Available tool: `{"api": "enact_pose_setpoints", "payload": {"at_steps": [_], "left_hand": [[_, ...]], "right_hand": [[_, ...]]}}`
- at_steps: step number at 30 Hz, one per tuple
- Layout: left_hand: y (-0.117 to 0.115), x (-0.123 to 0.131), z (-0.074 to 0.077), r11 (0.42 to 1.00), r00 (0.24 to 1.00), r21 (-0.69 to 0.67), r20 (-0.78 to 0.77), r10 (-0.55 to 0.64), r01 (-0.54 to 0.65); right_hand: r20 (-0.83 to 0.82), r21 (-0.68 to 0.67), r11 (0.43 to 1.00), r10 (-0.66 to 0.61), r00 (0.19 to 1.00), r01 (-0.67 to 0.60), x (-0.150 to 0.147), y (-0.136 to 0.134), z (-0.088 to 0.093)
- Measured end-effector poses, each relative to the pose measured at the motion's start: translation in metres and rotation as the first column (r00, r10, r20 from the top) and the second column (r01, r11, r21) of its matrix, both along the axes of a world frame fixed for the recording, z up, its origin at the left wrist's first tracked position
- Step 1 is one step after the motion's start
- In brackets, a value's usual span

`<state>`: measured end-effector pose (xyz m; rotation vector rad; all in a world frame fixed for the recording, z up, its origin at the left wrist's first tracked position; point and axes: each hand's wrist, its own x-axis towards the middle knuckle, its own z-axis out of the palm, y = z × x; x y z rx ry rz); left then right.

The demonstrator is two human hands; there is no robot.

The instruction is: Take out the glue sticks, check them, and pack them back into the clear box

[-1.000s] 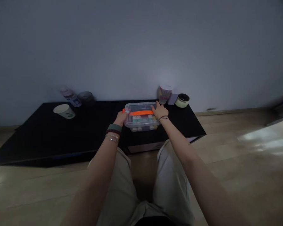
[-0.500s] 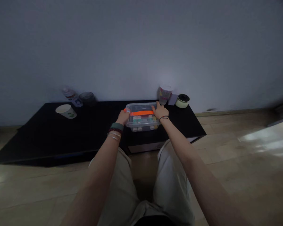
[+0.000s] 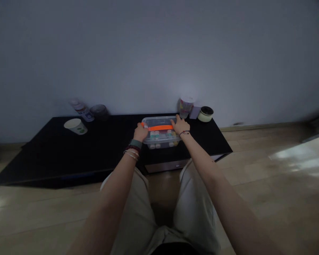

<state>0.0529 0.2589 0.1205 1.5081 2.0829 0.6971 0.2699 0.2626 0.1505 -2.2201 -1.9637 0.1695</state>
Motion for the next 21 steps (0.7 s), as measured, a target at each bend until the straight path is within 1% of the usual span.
{"api": "enact_pose_setpoints", "payload": {"at_steps": [2, 4, 6, 7, 8, 10, 12, 14, 15, 17, 19, 21], "left_hand": [[-0.006, 0.002, 0.002, 0.999, 0.999, 0.035, -0.041, -0.004, 0.006], [-0.012, 0.006, 0.006, 0.99, 0.99, 0.135, -0.136, -0.028, 0.046], [-0.016, 0.009, 0.009, 0.955, 0.957, 0.245, -0.273, -0.099, 0.168], [-0.018, 0.011, 0.011, 0.93, 0.929, 0.269, -0.339, -0.151, 0.249], [-0.019, 0.012, 0.013, 0.905, 0.894, 0.269, -0.396, -0.208, 0.329], [-0.019, 0.014, 0.016, 0.866, 0.822, 0.215, -0.476, -0.311, 0.452], [-0.018, 0.015, 0.019, 0.855, 0.773, 0.137, -0.515, -0.37, 0.501], [-0.017, 0.015, 0.021, 0.857, 0.748, 0.082, -0.536, -0.392, 0.508], [-0.017, 0.015, 0.022, 0.859, 0.741, 0.068, -0.543, -0.395, 0.508], [-0.017, 0.015, 0.024, 0.859, 0.735, 0.06, -0.549, -0.397, 0.509], [-0.018, 0.015, 0.025, 0.859, 0.736, 0.063, -0.549, -0.396, 0.508], [-0.019, 0.016, 0.025, 0.859, 0.737, 0.064, -0.548, -0.395, 0.508]], "right_hand": [[-0.006, 0.004, 1.0, 0.004, 1.0, -0.004, 0.0, 0.0, 0.0], [-0.015, 0.005, 1.0, 0.004, 1.0, -0.004, 0.0, -0.001, 0.001], [-0.027, 0.006, 1.0, 0.006, 1.0, -0.006, 0.0, -0.001, 0.0], [-0.035, 0.008, 1.0, 0.01, 0.999, -0.01, 0.0, -0.001, 0.0], [-0.046, 0.009, 1.0, 0.014, 0.999, -0.013, 0.001, 0.0, -0.001], [-0.078, 0.01, 1.0, 0.018, 0.997, -0.017, 0.003, 0.002, -0.003], [-0.142, 0.021, 1.0, 0.005, 0.99, -0.002, 0.007, 0.007, -0.006], [-0.264, 0.058, 0.997, -0.027, 0.964, 0.044, 0.014, 0.013, -0.01], [-0.348, 0.087, 0.993, -0.049, 0.936, 0.084, 0.018, 0.016, -0.013], [-0.532, 0.145, 0.969, -0.092, 0.841, 0.198, 0.027, 0.021, -0.02], [-0.692, 0.179, 0.93, -0.114, 0.713, 0.322, 0.036, 0.022, -0.031], [-0.81, 0.182, 0.888, -0.109, 0.576, 0.423, 0.044, 0.015, -0.047]]}}
